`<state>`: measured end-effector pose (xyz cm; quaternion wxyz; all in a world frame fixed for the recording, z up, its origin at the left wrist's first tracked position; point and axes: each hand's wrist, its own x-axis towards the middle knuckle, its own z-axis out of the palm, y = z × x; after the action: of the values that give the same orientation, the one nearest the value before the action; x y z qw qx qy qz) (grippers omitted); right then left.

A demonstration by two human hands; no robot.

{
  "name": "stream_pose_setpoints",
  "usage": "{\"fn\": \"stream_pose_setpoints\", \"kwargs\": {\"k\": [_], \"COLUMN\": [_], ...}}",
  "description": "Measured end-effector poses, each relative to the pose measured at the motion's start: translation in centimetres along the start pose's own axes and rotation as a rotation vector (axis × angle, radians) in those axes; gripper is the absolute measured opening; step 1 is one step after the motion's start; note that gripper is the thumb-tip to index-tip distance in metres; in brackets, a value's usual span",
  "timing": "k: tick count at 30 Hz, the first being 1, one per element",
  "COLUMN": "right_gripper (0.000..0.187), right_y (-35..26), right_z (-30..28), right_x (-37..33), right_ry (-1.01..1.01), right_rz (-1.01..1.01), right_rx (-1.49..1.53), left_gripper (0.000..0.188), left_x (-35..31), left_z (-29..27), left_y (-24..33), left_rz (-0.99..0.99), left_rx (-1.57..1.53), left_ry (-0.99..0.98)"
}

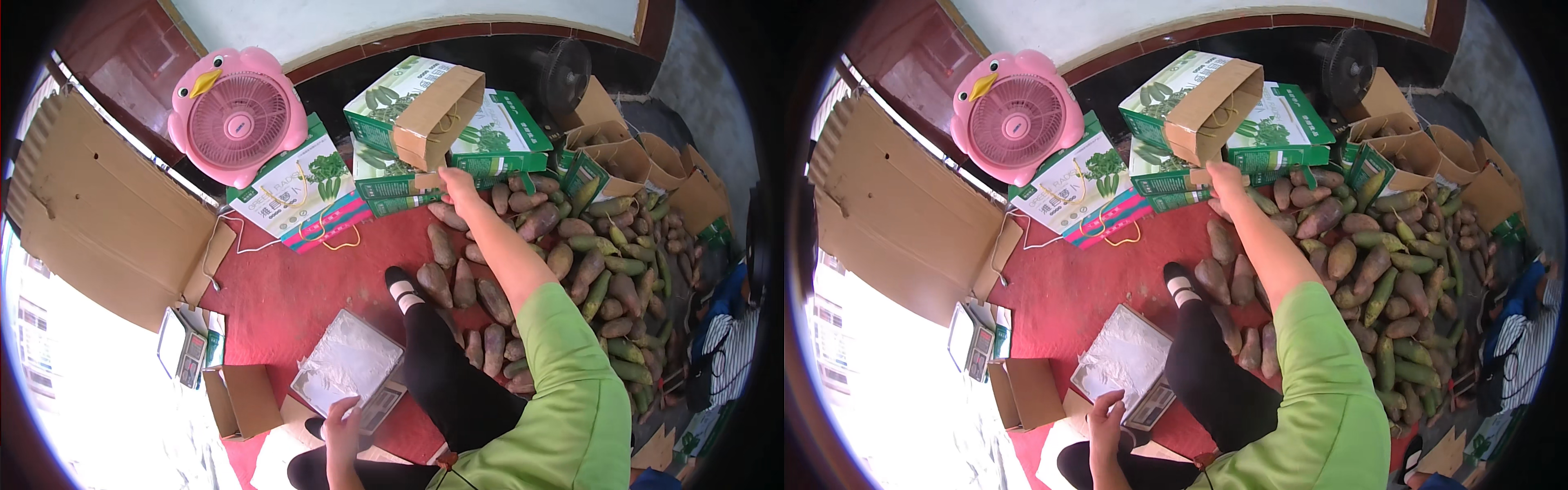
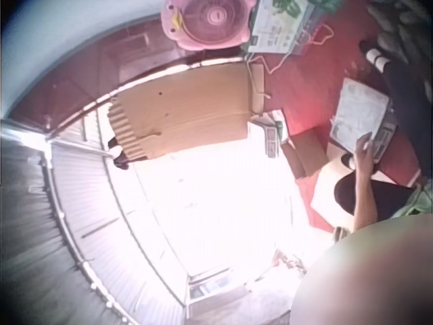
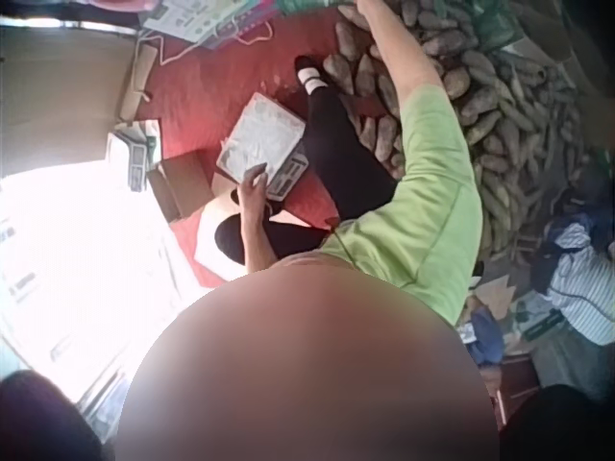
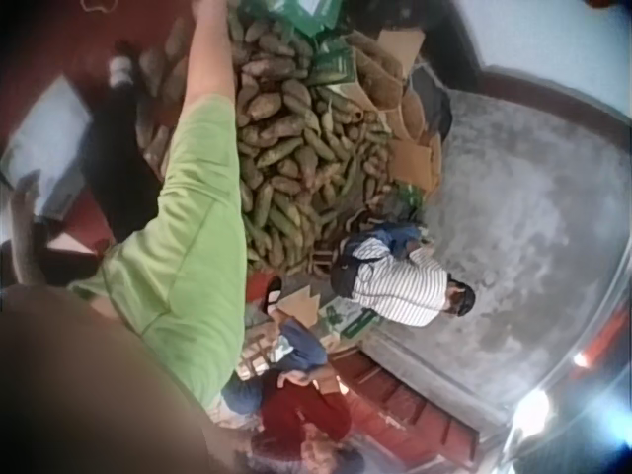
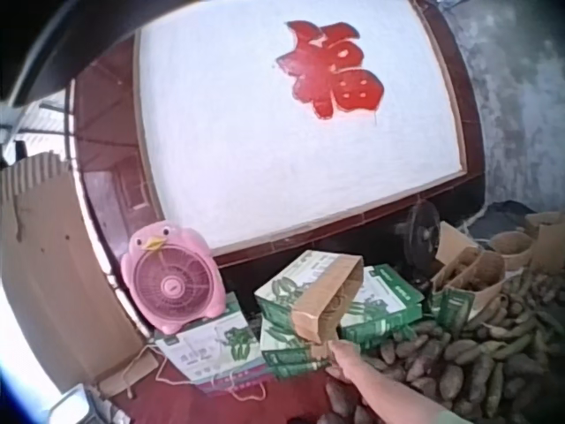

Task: Sort agricultural products from a pile into cardboard boxes and weigh them on a scale.

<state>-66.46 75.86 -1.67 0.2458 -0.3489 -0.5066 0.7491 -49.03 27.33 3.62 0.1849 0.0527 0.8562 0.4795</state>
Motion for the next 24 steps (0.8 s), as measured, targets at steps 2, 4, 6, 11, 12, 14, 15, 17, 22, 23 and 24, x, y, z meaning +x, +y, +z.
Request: {"fn": "stream_pose_setpoints", "kwargs": {"k": [2,4,6,11,12,14,15,17,22,23,24], "right_gripper": [0.032,0.038,0.037,0.034,0.030,0.027,0.027,0.029,0.039,0.039,0.039], "right_y": [-1.4,-2.5,-3.1,-2.5,-2.3,-1.8,-1.1,-0.7,-1.5,-2.0,-2.7], "right_z": [1.4,2.6,4.0,4.4,4.3,4.7,4.1,3.8,2.8,2.5,2.2], "right_x": [2.4,4.4,5.4,10.2,10.8,10.0,9.1,5.4,1.1,1.2,1.3], "right_ry": [0.111,0.107,0.090,0.104,0.150,0.188,0.123,0.052,-0.121,-0.111,-0.104], "right_rz": [-0.023,0.015,-0.020,-0.072,-0.093,-0.099,-0.144,-0.185,0.101,0.090,0.111], "right_rx": [-0.007,-0.101,-0.064,-0.095,-0.006,0.080,0.132,0.182,0.659,0.660,0.634], "left_gripper": [0.023,0.023,0.024,0.024,0.024,0.024,0.024,0.024,0.027,0.027,0.025], "left_x": [0.3,0.3,0.2,1.0,1.2,1.1,1.1,1.0,0.9,0.8,0.6], "left_z": [-0.2,-0.4,-0.7,0.5,0.9,0.9,0.7,0.3,0.1,0.3,0.4], "left_y": [-0.6,-1.0,-0.9,-2.4,-3.2,-3.9,-4.1,-3.6,-2.7,-2.0,-1.1], "left_rz": [-0.024,-0.059,-0.035,0.056,0.120,0.169,0.094,0.014,-0.058,-0.051,-0.045], "left_rx": [0.070,0.108,0.133,-0.023,-0.062,-0.097,-0.134,-0.171,-0.203,-0.203,-0.199], "left_ry": [-0.002,0.000,-0.016,-0.055,-0.035,-0.008,-0.020,-0.026,-0.100,-0.112,-0.123]}}
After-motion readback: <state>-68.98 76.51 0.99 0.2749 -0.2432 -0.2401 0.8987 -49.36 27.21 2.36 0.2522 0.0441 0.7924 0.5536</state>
